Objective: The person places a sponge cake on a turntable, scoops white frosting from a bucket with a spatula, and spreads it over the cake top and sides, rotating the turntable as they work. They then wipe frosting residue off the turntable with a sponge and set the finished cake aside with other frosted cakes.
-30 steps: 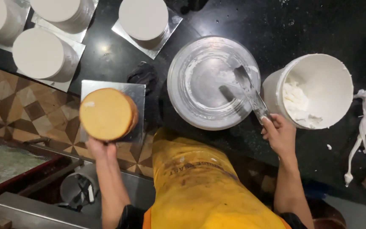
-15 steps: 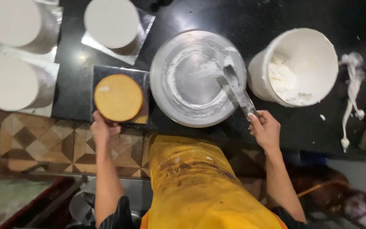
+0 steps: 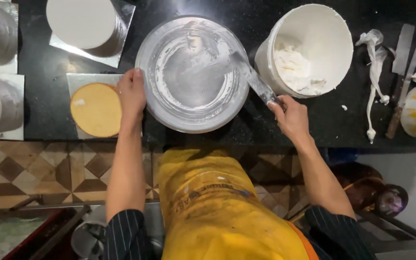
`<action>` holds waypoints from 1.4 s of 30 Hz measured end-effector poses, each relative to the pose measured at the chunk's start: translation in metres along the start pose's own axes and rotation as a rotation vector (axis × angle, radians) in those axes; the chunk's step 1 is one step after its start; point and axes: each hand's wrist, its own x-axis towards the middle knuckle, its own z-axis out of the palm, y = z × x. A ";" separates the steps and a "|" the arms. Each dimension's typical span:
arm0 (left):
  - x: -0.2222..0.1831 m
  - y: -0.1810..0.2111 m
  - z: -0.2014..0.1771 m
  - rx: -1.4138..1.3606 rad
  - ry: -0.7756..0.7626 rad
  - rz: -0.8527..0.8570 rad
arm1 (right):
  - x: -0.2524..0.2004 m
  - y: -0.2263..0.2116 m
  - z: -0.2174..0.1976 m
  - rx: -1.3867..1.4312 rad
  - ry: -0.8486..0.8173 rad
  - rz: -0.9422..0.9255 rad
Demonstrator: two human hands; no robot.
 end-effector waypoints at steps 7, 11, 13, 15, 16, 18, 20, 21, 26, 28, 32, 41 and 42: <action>-0.173 0.016 0.074 -0.778 -0.150 -0.470 | -0.018 0.022 -0.003 -0.161 0.021 -0.234; -0.163 0.029 0.032 -0.820 -0.485 -0.446 | -0.014 0.023 -0.004 -0.253 -0.004 -0.217; -0.144 0.031 0.039 -0.772 -0.229 -0.635 | -0.016 0.022 -0.004 -0.258 -0.012 -0.217; -0.163 0.023 0.066 -0.711 0.036 -0.811 | -0.018 0.018 -0.003 -0.260 -0.020 -0.225; -0.193 0.014 0.089 -0.736 -0.192 -0.524 | -0.019 0.016 -0.002 -0.262 -0.016 -0.227; -0.211 0.023 0.099 -0.747 -0.398 -0.227 | -0.016 0.014 0.001 -0.268 -0.015 -0.239; -0.198 0.056 0.067 -0.548 -1.063 0.318 | -0.019 0.017 0.005 -0.310 -0.018 -0.250; -0.181 0.052 0.063 -0.552 -1.059 0.315 | -0.020 0.015 0.007 -0.314 -0.022 -0.251; -0.167 0.025 0.077 -0.563 -0.147 -0.484 | -0.030 0.005 0.018 -0.308 0.028 -0.342; -0.208 0.022 0.081 -0.559 -0.562 -0.176 | -0.029 -0.002 0.022 -0.295 0.036 -0.335; -0.214 -0.008 0.034 -0.880 -0.471 -0.655 | -0.039 -0.011 0.037 -0.282 0.039 -0.307; -0.158 -0.125 -0.078 -1.083 0.516 -0.738 | -0.062 -0.065 0.075 -0.335 -0.052 -0.270; -0.159 -0.133 -0.073 -1.085 0.532 -0.731 | -0.067 -0.063 0.076 -0.333 -0.056 -0.285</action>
